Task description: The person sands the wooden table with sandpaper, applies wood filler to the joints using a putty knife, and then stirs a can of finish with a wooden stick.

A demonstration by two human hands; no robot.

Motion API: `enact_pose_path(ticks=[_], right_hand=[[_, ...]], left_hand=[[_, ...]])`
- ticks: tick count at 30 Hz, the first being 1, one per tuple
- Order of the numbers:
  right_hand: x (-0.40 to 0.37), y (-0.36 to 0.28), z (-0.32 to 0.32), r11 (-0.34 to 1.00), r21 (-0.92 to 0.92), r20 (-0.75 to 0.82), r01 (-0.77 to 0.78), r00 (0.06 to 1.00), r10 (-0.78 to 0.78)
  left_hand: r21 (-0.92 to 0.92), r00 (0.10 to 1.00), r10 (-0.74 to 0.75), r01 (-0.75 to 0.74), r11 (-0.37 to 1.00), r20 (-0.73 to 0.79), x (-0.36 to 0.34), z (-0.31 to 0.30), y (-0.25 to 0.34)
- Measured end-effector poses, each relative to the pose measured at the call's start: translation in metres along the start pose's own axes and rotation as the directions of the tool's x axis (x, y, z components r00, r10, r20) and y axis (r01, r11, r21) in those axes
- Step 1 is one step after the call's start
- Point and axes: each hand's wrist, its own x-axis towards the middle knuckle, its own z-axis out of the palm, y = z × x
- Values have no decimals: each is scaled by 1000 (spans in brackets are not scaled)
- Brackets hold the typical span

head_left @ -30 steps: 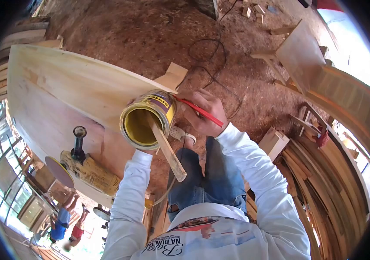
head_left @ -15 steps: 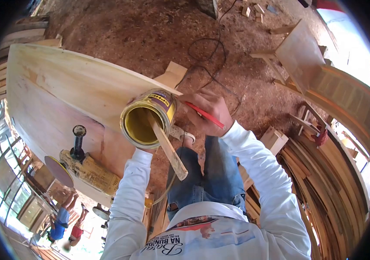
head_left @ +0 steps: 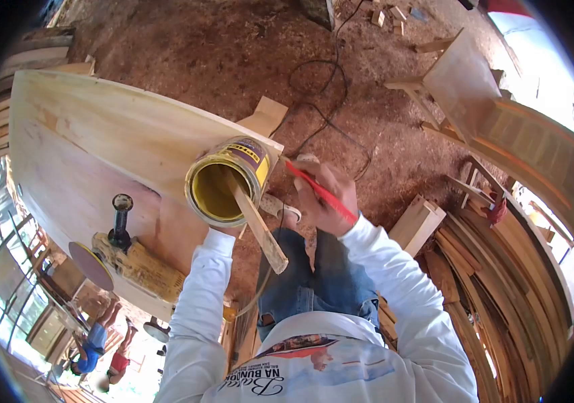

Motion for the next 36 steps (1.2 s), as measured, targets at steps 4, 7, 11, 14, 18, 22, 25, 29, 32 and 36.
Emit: enact_pose_path(ticks=[4,7,11,14,18,22,25,29,32,36], right_hand=[[32,11,2,995,-5,31,104,994,-104],[39,14,3,995,-9,101,103,990,-102],[44,16,5,990,-6,121,140,983,-139],[44,14,4,991,-14,133,132,983,-129],[46,14,5,989,-25,127,148,981,-144],[48,13,5,984,-29,117,174,979,-170],[50,13,4,982,-33,134,186,975,-180],[52,14,4,980,-23,143,197,971,-191],[53,18,4,979,-7,163,202,967,-198],[57,18,2,974,-6,176,228,959,-223]], left_hand=[[2,1000,6,-6,1000,-4,1,-1,0],[0,1000,8,-8,1000,-7,1,-1,0],[-1,1000,9,-9,1000,-8,-1,-1,-1],[-1,1000,10,-10,1000,-8,-1,-1,-2],[0,1000,13,-13,1000,-7,0,-1,-1],[0,1000,12,-12,1000,-6,1,-1,-1],[4,1000,12,-12,1000,-3,0,0,-1],[3,1000,14,-14,1000,-1,0,-1,0],[4,1000,17,-17,1000,-3,0,0,0],[4,1000,19,-19,1000,-5,1,0,1]])
